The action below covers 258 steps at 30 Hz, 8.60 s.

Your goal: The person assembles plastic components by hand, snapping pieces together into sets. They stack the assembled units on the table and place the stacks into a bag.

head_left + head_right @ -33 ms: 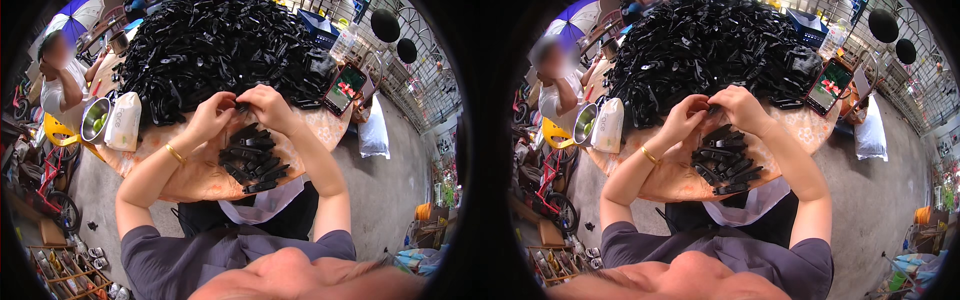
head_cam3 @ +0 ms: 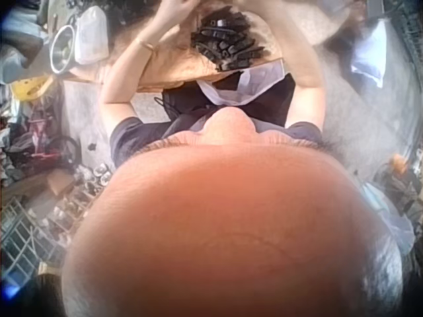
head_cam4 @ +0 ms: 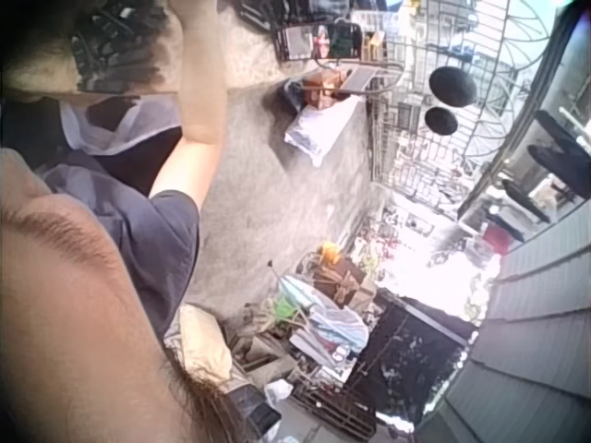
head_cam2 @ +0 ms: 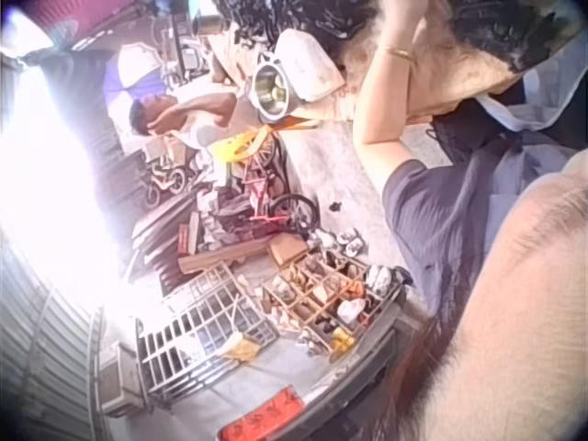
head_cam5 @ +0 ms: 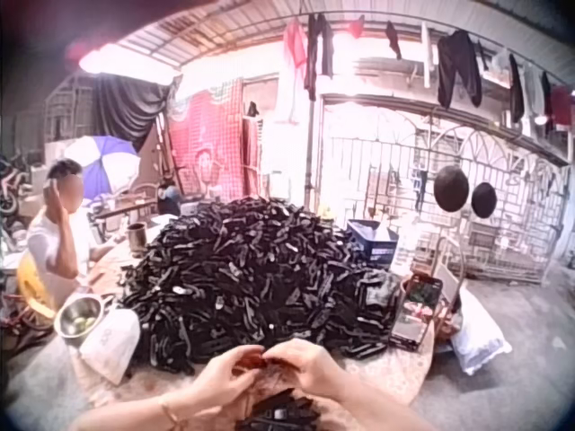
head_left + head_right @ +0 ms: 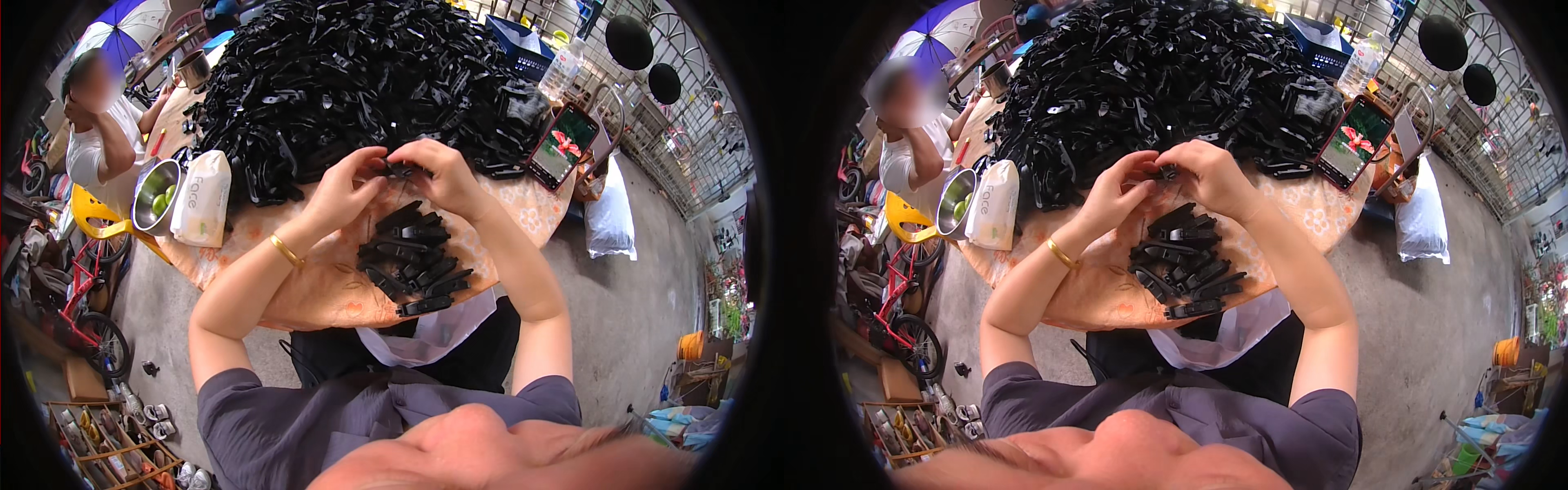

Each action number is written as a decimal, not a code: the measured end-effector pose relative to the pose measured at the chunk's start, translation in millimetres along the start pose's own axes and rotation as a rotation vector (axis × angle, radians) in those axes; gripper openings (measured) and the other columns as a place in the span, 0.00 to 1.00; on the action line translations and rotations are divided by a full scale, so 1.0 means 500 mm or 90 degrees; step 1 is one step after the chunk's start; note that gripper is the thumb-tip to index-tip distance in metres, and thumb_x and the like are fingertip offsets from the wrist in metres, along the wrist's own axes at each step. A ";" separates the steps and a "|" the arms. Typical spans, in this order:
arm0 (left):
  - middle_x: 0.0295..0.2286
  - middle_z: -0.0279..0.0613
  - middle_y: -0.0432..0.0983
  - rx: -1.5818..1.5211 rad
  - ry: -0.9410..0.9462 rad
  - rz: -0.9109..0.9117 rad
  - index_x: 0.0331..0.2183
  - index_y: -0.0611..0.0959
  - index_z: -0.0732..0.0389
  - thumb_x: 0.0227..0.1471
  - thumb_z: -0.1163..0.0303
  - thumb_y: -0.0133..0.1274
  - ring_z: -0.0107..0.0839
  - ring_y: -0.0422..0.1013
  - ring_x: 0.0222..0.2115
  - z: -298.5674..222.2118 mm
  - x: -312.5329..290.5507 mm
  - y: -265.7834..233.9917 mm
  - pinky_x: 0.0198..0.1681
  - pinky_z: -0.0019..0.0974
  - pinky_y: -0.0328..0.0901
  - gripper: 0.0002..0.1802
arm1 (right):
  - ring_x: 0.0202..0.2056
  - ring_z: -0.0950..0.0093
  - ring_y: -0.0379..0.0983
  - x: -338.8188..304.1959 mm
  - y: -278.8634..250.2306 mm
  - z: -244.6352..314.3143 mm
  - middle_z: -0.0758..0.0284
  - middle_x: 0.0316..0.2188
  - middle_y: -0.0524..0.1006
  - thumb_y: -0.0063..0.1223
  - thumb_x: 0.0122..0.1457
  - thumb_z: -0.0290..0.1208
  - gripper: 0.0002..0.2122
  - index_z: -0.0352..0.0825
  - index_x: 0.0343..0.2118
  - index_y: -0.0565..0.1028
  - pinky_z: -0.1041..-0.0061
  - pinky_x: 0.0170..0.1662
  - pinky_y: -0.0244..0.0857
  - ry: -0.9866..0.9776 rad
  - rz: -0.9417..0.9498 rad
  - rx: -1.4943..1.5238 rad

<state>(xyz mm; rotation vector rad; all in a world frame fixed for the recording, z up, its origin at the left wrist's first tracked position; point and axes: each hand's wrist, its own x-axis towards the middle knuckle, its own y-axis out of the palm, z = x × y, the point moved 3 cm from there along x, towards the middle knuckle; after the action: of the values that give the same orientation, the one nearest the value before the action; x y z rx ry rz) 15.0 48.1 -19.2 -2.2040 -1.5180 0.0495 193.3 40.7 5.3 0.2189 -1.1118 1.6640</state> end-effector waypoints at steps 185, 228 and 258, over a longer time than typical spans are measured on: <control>0.28 0.36 0.75 -0.364 -0.296 0.082 0.38 0.79 0.64 0.59 0.69 0.45 0.21 0.71 0.25 0.011 0.004 -0.012 0.29 0.24 0.68 0.11 | 0.35 0.81 0.73 -0.006 0.040 -0.006 0.68 0.34 0.76 0.58 0.49 0.17 0.08 0.27 0.34 0.75 0.83 0.38 0.69 0.236 0.009 0.282; 0.30 0.46 0.74 0.338 0.226 0.078 0.33 0.82 0.63 0.45 0.67 0.58 0.43 0.69 0.34 -0.061 -0.020 -0.029 0.39 0.39 0.65 0.12 | 0.34 0.67 0.70 0.009 0.014 -0.028 0.68 0.32 0.78 0.62 0.43 0.29 0.16 0.34 0.38 0.77 0.69 0.40 0.66 -0.069 0.016 -0.338; 0.30 0.43 0.78 -0.058 -0.074 -0.123 0.42 0.77 0.70 0.54 0.79 0.47 0.26 0.76 0.30 -0.021 -0.001 -0.030 0.35 0.26 0.71 0.13 | 0.30 0.72 0.73 -0.006 -0.004 -0.002 0.61 0.31 0.73 0.60 0.50 0.25 0.14 0.31 0.41 0.74 0.74 0.33 0.68 0.105 0.005 0.006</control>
<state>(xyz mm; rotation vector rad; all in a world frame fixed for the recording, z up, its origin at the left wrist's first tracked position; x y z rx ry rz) 4.7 48.1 -4.2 -2.1453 -1.8229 0.0486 196.8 39.5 4.2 0.0818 -0.9824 1.6621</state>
